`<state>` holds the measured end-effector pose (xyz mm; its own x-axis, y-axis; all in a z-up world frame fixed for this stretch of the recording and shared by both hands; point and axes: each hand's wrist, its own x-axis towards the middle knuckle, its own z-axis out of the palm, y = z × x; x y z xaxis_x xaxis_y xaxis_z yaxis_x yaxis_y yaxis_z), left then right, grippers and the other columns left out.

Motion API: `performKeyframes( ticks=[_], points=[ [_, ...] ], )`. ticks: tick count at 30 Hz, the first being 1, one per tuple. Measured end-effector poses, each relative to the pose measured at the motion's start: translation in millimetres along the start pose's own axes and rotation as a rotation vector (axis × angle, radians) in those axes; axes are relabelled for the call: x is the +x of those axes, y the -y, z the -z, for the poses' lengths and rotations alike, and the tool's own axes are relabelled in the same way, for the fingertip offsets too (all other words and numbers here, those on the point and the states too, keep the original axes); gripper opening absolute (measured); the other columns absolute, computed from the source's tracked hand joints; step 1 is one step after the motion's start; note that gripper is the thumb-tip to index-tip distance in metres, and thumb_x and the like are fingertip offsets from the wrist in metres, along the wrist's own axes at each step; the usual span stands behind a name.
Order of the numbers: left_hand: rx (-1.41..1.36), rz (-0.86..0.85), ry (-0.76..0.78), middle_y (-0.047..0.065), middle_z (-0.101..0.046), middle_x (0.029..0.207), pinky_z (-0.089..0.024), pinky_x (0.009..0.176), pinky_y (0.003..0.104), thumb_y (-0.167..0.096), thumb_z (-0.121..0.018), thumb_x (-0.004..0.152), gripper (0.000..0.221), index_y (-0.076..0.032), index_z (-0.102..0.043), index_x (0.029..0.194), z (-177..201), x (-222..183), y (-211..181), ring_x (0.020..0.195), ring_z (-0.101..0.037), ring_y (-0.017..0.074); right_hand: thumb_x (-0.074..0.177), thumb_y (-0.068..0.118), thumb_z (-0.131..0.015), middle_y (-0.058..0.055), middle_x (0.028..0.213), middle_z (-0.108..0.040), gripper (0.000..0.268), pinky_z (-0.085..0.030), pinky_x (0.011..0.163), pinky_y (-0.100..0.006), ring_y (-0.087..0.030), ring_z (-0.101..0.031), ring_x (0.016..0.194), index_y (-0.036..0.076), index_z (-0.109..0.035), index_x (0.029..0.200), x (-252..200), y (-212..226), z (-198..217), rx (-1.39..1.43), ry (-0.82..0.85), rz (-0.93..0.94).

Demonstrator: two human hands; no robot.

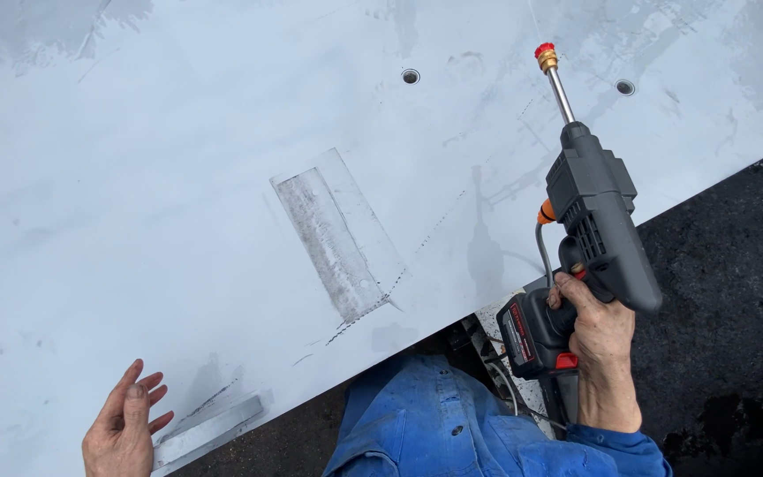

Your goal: Using a portable pressure washer to clean large white metal panels in an industrial setting.

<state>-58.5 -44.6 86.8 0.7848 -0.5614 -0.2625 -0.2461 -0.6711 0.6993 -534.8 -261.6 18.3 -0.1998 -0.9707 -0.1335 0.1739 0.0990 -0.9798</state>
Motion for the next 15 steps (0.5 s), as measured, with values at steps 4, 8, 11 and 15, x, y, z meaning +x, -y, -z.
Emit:
performKeyframes(
  ticks=[4, 8, 11, 15],
  points=[
    [0.015, 0.030, 0.004, 0.037, -0.062, 0.127, -0.059, 0.082, 0.064, -0.014, -0.040, 0.111, 0.045, 0.008, -0.049, 0.148, 0, -1, -6, 0.118, -0.063, 0.0480, 0.086, -0.010, -0.064, -0.010, 0.080, -0.059, 0.023, -0.051, 0.058, -0.026, -0.017, -0.059, 0.061, 0.003, -0.054, 0.103, 1, -11, -1, 0.061, 0.012, -0.049],
    [0.043, 0.070, 0.008, 0.034, -0.062, 0.129, -0.059, 0.083, 0.063, -0.014, -0.040, 0.111, 0.045, 0.006, -0.048, 0.149, -1, -1, -12, 0.119, -0.063, 0.0468, 0.086, -0.011, -0.065, -0.011, 0.086, -0.059, 0.026, -0.052, 0.059, -0.028, -0.018, -0.059, 0.064, -0.001, -0.056, 0.108, 2, -23, 3, 0.072, 0.047, -0.068],
    [0.055, 0.140, 0.017, 0.032, -0.061, 0.132, -0.060, 0.083, 0.063, -0.017, -0.042, 0.111, 0.045, 0.003, -0.048, 0.151, -1, 0, -15, 0.122, -0.061, 0.0451, 0.086, -0.012, -0.063, -0.012, 0.089, -0.059, 0.027, -0.052, 0.059, -0.028, -0.018, -0.059, 0.065, -0.002, -0.056, 0.110, 1, -25, 3, 0.072, 0.051, -0.074],
    [0.084, 0.205, 0.030, 0.032, -0.061, 0.133, -0.060, 0.084, 0.063, -0.027, -0.043, 0.109, 0.051, -0.001, -0.049, 0.152, -1, 1, -19, 0.122, -0.061, 0.0443, 0.088, -0.012, -0.064, -0.009, 0.090, -0.057, 0.026, -0.053, 0.059, -0.027, -0.017, -0.059, 0.064, 0.001, -0.054, 0.108, 3, -23, 5, 0.071, 0.015, -0.074]
  ],
)
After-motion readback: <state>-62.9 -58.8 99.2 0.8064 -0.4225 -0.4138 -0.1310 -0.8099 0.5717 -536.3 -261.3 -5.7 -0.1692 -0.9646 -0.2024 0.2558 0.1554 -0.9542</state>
